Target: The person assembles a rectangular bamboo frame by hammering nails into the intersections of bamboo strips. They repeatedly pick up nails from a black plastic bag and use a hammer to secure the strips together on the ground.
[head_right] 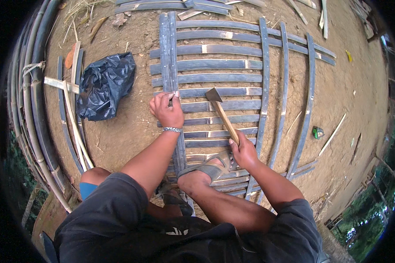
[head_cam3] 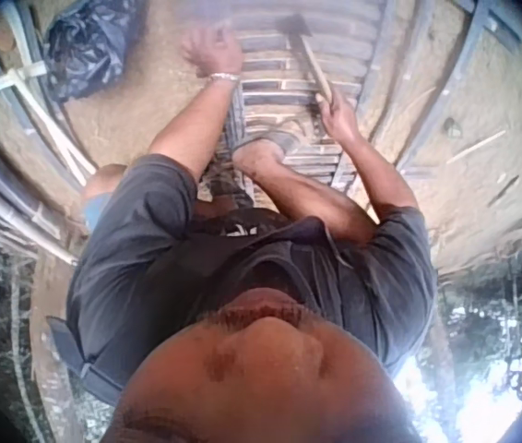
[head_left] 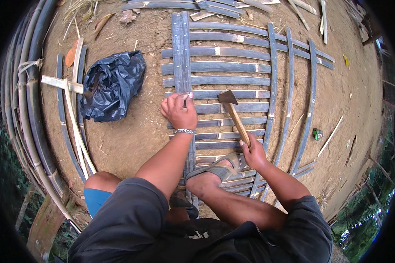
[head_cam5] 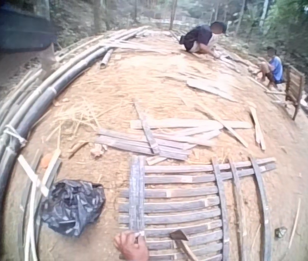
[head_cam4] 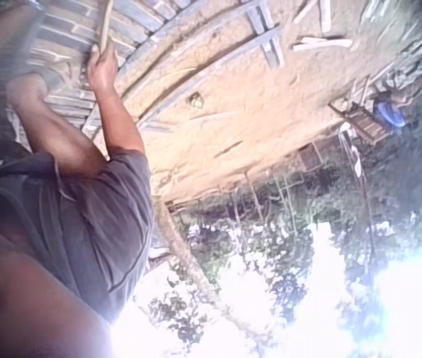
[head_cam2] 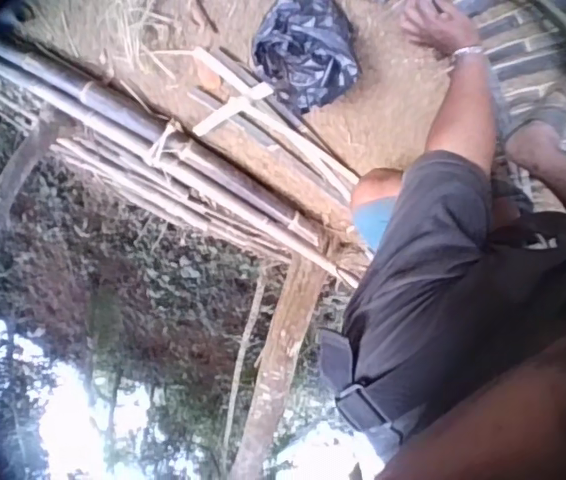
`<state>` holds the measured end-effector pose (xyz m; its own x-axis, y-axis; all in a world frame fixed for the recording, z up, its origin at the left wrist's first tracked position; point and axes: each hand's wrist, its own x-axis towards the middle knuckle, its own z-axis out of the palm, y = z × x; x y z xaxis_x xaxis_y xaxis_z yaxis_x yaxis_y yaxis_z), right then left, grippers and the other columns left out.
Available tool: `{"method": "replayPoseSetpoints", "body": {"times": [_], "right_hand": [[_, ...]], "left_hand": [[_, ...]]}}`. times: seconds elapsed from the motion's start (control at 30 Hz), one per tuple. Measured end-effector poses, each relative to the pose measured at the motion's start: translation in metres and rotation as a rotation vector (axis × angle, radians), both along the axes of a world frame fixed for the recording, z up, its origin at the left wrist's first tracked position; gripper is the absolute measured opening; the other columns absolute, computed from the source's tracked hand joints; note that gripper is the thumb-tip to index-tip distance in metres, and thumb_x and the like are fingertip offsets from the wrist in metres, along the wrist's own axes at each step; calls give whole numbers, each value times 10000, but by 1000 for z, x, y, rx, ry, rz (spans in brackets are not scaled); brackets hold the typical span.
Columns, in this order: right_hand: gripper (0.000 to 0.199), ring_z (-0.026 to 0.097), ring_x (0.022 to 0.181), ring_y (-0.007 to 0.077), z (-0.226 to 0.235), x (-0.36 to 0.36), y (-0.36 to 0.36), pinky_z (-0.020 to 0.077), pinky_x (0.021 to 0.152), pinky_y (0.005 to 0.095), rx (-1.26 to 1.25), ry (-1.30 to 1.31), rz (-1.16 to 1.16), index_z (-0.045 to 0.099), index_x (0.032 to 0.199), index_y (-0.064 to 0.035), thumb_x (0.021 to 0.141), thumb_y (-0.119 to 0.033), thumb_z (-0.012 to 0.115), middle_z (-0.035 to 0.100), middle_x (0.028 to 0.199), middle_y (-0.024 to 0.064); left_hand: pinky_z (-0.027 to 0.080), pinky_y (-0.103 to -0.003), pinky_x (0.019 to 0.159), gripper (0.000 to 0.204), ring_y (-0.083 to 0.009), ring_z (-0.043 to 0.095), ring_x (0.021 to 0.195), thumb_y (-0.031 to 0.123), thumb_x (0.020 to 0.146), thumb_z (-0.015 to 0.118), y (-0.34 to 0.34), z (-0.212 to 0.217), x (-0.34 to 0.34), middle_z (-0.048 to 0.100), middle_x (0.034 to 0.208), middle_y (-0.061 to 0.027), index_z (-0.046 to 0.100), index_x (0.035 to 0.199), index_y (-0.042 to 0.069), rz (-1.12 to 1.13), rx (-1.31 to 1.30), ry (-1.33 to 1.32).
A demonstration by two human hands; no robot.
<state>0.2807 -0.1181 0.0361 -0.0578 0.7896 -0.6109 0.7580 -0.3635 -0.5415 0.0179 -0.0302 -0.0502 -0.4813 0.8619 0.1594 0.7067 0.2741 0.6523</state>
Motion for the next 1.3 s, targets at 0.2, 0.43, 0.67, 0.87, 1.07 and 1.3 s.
{"method": "replayPoseSetpoints", "body": {"times": [0.2, 0.43, 0.67, 0.87, 1.07, 1.3], "right_hand": [[415, 681, 998, 506, 2, -9, 2, 538, 857, 536, -50, 28, 25, 533, 1384, -73, 1016, -247, 613, 711, 1028, 300], [427, 674, 1011, 509, 18, -33, 23, 541, 857, 538, -29, 108, 72, 519, 1403, -78, 1019, -241, 610, 704, 1066, 294], [427, 680, 1018, 489, 27, -49, 47, 545, 847, 505, 62, 160, 175, 500, 1424, -71, 1031, -211, 590, 695, 1109, 287], [437, 680, 1006, 488, 21, -42, 56, 561, 843, 525, 142, 53, 352, 491, 1428, -87, 1021, -209, 598, 693, 1165, 270], [439, 688, 996, 476, 33, -50, 56, 566, 846, 519, 275, 132, 321, 496, 1425, -90, 1013, -188, 609, 702, 1160, 262], [411, 688, 1000, 471, 24, -52, 63, 561, 846, 511, 157, 17, 312, 521, 1390, -83, 995, -144, 619, 694, 1154, 263]], "left_hand": [[360, -468, 1051, 106, -289, 534, 1127, 210, 879, 794, 0, -3, 0, 666, 1045, -23, 718, 897, 140, 6, 2, 32], [383, -468, 1015, 105, -289, 538, 1097, 205, 877, 794, 1, 0, 0, 668, 1043, -32, 718, 894, 135, 5, 17, 27], [394, -462, 985, 107, -290, 546, 1066, 139, 832, 802, 1, 0, 0, 670, 1022, -25, 708, 881, 121, 8, 37, 0], [393, -463, 982, 121, -291, 550, 1069, 66, 791, 770, 1, 2, -1, 675, 1037, -24, 696, 874, 113, -8, 19, 26], [390, -472, 988, 128, -295, 551, 1083, 77, 784, 766, 1, 2, -2, 676, 1052, -29, 696, 884, 114, -9, 52, 2], [388, -477, 992, 128, -300, 549, 1082, 92, 777, 766, 1, 1, -2, 672, 1056, -32, 695, 882, 112, -14, 24, 5]]}}
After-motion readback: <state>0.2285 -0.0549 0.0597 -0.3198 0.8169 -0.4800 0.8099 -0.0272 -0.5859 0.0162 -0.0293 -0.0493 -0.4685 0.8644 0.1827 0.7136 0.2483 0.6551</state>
